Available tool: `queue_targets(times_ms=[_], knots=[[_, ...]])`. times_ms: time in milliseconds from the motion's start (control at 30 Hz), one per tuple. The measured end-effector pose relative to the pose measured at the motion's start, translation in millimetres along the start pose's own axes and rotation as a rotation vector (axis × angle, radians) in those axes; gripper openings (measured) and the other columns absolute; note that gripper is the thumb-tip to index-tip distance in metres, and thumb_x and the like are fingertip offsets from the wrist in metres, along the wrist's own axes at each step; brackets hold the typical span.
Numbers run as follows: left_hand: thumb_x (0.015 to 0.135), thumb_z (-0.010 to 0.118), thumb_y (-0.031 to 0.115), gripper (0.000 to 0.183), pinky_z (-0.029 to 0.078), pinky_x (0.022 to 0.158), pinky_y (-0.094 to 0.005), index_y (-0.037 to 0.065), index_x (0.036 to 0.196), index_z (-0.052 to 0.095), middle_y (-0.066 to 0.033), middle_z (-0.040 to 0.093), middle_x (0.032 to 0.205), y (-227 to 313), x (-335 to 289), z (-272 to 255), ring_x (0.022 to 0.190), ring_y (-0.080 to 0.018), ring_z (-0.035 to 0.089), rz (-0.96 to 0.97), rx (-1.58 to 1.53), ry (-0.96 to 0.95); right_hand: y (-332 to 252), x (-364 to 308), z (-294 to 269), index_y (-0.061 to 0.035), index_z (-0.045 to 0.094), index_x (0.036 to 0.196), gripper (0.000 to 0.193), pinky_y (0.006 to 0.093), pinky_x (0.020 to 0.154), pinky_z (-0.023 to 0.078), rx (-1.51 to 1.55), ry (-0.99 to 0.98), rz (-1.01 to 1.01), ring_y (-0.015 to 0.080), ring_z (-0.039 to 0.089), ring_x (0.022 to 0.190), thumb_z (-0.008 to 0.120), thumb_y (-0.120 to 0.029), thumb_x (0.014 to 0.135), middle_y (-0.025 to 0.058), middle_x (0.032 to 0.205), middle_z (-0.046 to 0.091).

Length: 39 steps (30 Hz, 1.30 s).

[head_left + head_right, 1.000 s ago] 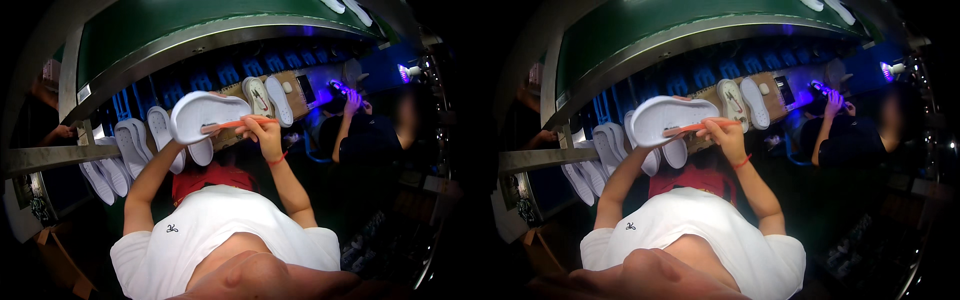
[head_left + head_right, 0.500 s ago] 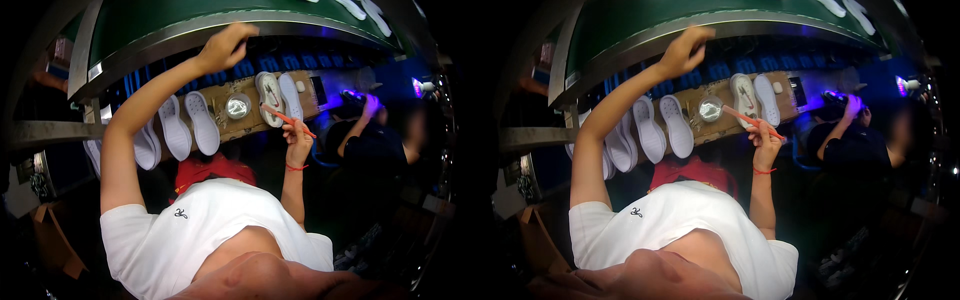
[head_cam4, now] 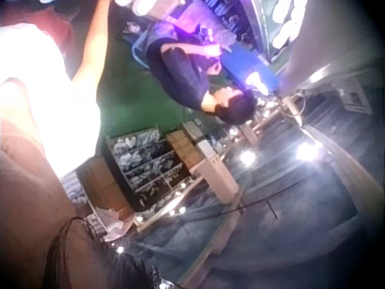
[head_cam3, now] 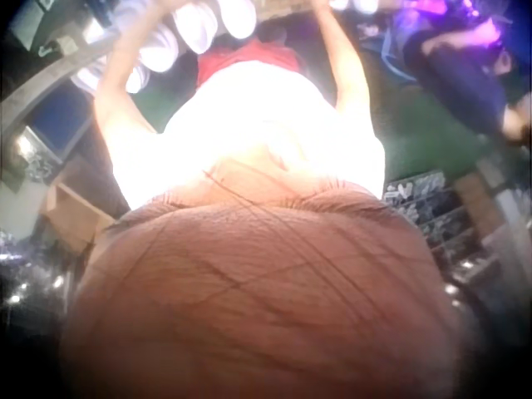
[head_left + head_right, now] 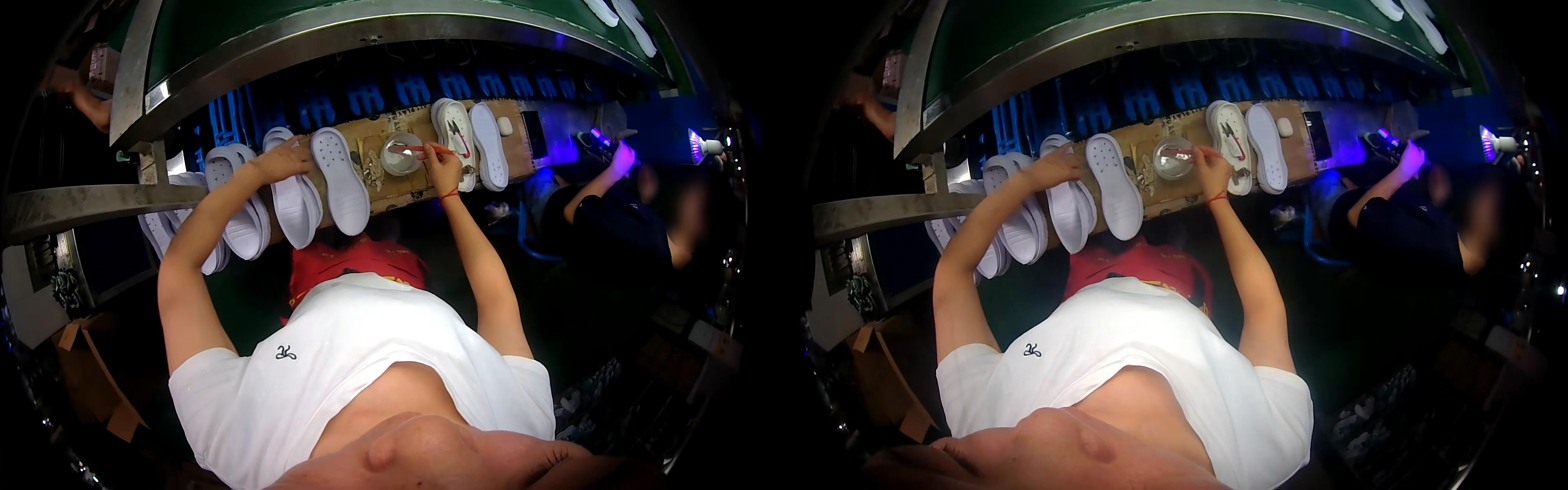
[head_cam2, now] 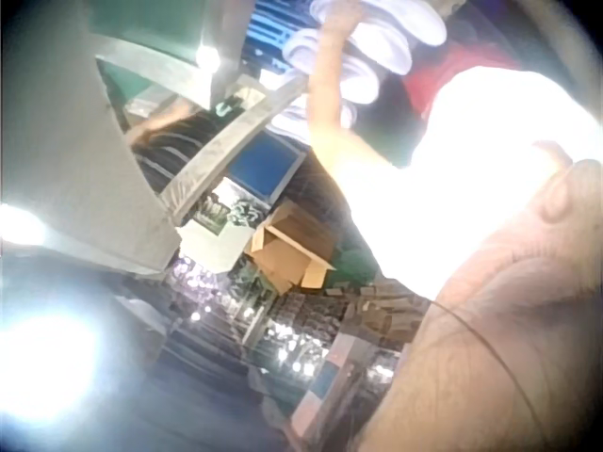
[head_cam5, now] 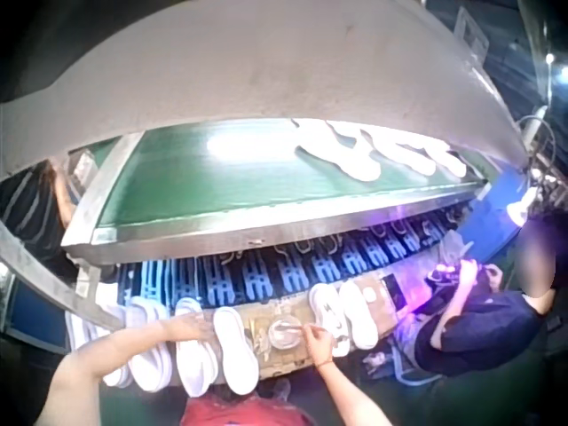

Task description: The person applies glue to the soles of white slipper-style shoes using a small brush. They repeatedly dip the brush into a container and spread the adhesive on the bottom surface of each shoe, then place the treated shoes on a nearby surface.

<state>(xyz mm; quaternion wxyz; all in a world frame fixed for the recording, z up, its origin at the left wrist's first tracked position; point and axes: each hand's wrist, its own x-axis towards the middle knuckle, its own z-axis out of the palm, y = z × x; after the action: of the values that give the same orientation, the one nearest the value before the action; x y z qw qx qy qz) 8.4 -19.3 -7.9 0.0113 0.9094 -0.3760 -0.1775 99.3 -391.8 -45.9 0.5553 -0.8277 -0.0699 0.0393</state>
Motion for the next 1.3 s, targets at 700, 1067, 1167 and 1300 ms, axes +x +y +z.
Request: queue_targets(times_ms=[700,1067,1167,1300], knots=[[0.085,0.056,0.009,0.029,0.030,0.103,-0.0446,0.013,0.114,0.061,-0.0088,0.053,0.104,23,-50,-63,0.107,-0.0259,0.051,-0.163,-0.254,0.083,23,13,-21,0.0007,0.070,0.087,0.027,0.0232,0.051,0.041,-0.166,-0.134,0.049,0.0108,0.056,0.053,0.062,-0.025,0.088,0.0049,0.065,0.068],[0.070,0.061,0.007,0.066,0.042,0.099,-0.0383,-0.003,0.132,0.043,-0.0194,0.054,0.123,82,-61,29,0.111,-0.0313,0.055,-0.481,-2.236,0.447,-16,21,-60,-0.0011,0.061,0.098,0.020,0.0196,0.037,0.024,0.647,-0.346,0.851,0.0053,0.038,0.044,0.058,-0.019,0.090,-0.0006,0.065,0.059],[0.072,0.055,0.013,0.068,0.044,0.099,-0.0418,-0.003,0.136,0.038,-0.0224,0.050,0.129,116,-41,9,0.112,-0.0347,0.055,-0.127,-2.566,0.624,-64,23,-56,-0.0007,0.061,0.100,0.020,0.0186,0.039,0.026,0.758,-0.461,0.749,0.0055,0.038,0.045,0.056,-0.018,0.092,-0.0002,0.067,0.060],[0.075,0.044,0.027,0.073,0.046,0.096,-0.0469,-0.004,0.140,0.030,-0.0277,0.046,0.132,125,-26,-6,0.110,-0.0388,0.055,-0.128,-2.841,0.515,-130,30,-34,0.0015,0.064,0.098,0.020,0.0177,0.043,0.029,0.737,-0.607,0.489,0.0059,0.039,0.046,0.056,-0.016,0.092,0.0009,0.068,0.062]])
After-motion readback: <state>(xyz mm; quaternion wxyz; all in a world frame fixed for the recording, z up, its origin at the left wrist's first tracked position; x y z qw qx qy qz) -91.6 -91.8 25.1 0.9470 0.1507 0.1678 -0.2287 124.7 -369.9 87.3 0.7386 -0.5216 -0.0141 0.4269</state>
